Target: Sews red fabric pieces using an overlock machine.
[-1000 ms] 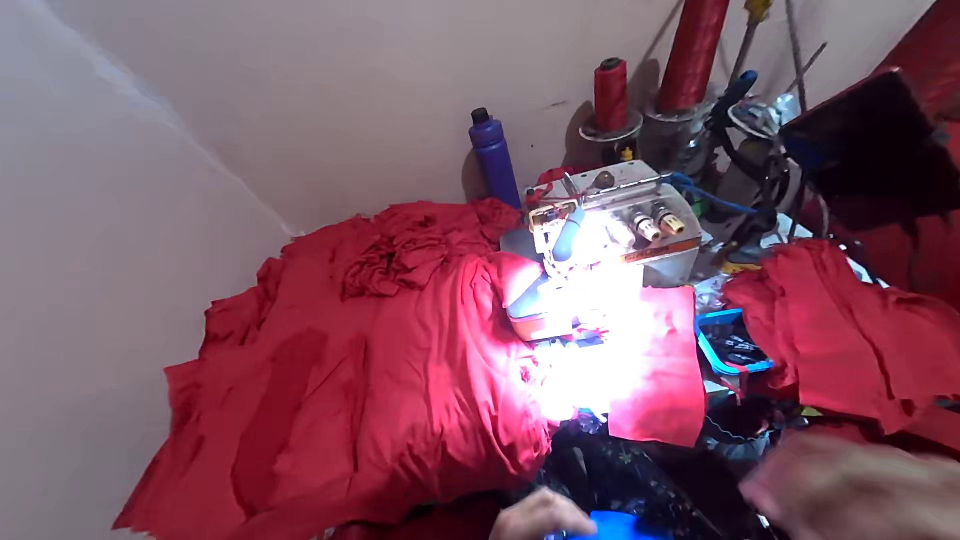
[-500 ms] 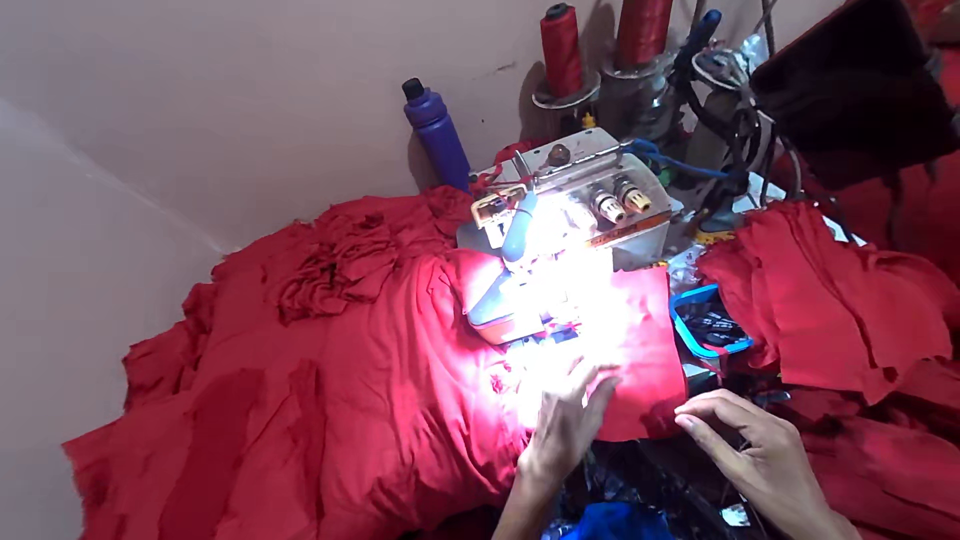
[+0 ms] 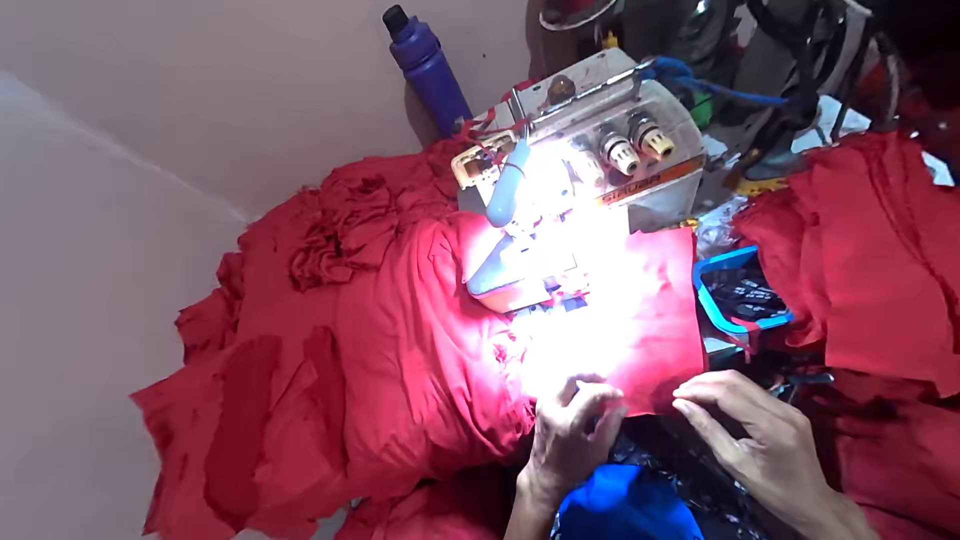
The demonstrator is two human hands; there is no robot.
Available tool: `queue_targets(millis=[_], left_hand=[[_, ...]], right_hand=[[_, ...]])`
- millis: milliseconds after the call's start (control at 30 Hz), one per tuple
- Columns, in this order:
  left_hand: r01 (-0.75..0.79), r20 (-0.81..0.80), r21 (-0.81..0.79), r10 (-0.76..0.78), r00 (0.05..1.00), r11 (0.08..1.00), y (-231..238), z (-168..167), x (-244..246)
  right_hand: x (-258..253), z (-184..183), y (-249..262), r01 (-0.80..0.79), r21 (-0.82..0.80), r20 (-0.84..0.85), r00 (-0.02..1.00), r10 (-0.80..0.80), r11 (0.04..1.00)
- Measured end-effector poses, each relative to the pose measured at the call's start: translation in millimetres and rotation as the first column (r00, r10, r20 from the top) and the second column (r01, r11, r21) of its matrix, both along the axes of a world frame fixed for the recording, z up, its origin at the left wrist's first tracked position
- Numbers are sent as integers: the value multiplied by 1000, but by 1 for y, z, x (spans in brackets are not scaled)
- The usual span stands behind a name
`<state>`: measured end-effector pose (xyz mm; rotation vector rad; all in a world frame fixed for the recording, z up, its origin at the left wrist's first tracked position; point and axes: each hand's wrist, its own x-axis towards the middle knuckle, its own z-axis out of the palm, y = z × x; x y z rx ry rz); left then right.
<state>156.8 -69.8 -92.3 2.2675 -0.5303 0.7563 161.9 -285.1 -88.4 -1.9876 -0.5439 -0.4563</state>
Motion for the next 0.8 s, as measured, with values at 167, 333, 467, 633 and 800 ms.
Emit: queue_targets(millis=[167,333,467,633,800], left_hand=[[-41,154,233,5,988,972,12,-25,-15],[-38,145,218,6,989,975,18,-25,-22],[9,49,105,-14,999,994,17,-23,-20],[240,-256,-189,-284,924,952,26,-11,-17],[417,-363,-253,-485,796,873,36,7,-14]], right_hand=[[5,-13,20,-153,-84,136,977,164,985],[5,-10,27,-163,-168,154,970,189,972],[4,-8,30,-147,-237,125,976,180,960],[4,-9,27,-137,-259,52,986,155,956],[6,-10,25,-154,-229,2,987,159,961]])
